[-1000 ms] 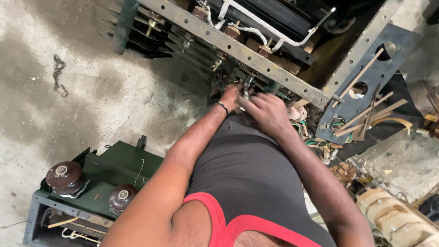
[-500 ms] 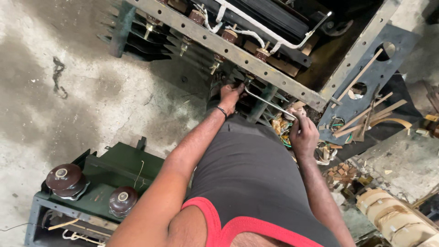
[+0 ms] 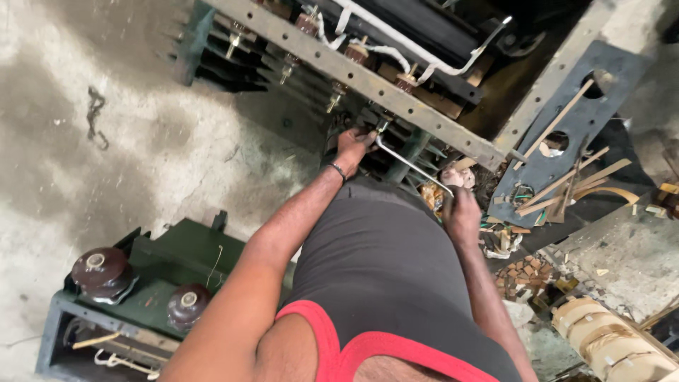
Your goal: The person works on a transformer tank in a workshop, using a wrench to tighten bolts on the underside of the unit and fitting small hardware by hand. They then pick up pliers and work on the wired terminal connections along the tank's edge.
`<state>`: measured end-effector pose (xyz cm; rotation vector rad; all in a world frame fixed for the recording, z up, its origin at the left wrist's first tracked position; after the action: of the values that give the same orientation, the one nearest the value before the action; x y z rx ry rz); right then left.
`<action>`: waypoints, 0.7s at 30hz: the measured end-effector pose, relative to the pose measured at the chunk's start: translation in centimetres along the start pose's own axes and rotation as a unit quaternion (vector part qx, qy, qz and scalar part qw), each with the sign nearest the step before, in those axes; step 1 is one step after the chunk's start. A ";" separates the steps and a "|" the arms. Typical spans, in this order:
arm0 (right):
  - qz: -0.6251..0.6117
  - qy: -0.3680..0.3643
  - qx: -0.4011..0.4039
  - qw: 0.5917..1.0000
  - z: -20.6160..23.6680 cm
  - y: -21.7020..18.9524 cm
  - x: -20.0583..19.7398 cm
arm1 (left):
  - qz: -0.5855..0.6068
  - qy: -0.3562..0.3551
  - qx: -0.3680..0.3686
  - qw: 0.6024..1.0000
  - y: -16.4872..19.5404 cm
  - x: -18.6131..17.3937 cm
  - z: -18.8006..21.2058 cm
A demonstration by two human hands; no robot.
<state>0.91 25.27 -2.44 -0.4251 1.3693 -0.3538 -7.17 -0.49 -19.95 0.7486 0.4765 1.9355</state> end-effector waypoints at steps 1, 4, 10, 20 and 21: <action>-0.021 0.028 -0.025 0.999 0.3 -1.4 -1.6 | 0.028 -0.006 -0.004 1.000 -0.1 0.0 -0.1; -0.015 0.028 -0.114 0.993 -0.4 -6.3 -4.6 | 0.108 -0.038 -0.054 0.992 -0.8 0.5 -0.1; 0.004 -0.028 -0.347 0.938 -5.6 -16.3 -5.8 | 0.206 -0.067 -0.088 0.972 -1.0 1.6 0.2; 0.105 0.033 -0.208 0.972 -6.1 -12.1 -5.7 | 0.174 -0.019 -0.087 0.981 -1.3 0.8 -0.2; 0.119 0.028 -0.186 0.975 -5.4 -10.7 -5.2 | 0.156 -0.021 -0.068 0.985 -1.1 0.8 -0.2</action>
<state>-5.27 18.00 6.46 -0.5549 1.5286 0.0922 -6.89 0.73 -20.53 0.8114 0.2065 2.2110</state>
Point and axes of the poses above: each hand's wrist, its own z-axis away from the middle knuckle, its own x-axis out of the palm, y = z × x, the point moved 8 cm from there along -z, towards the middle knuckle, and after that the axes turned 2 degrees about -x, right-handed, at the moved point
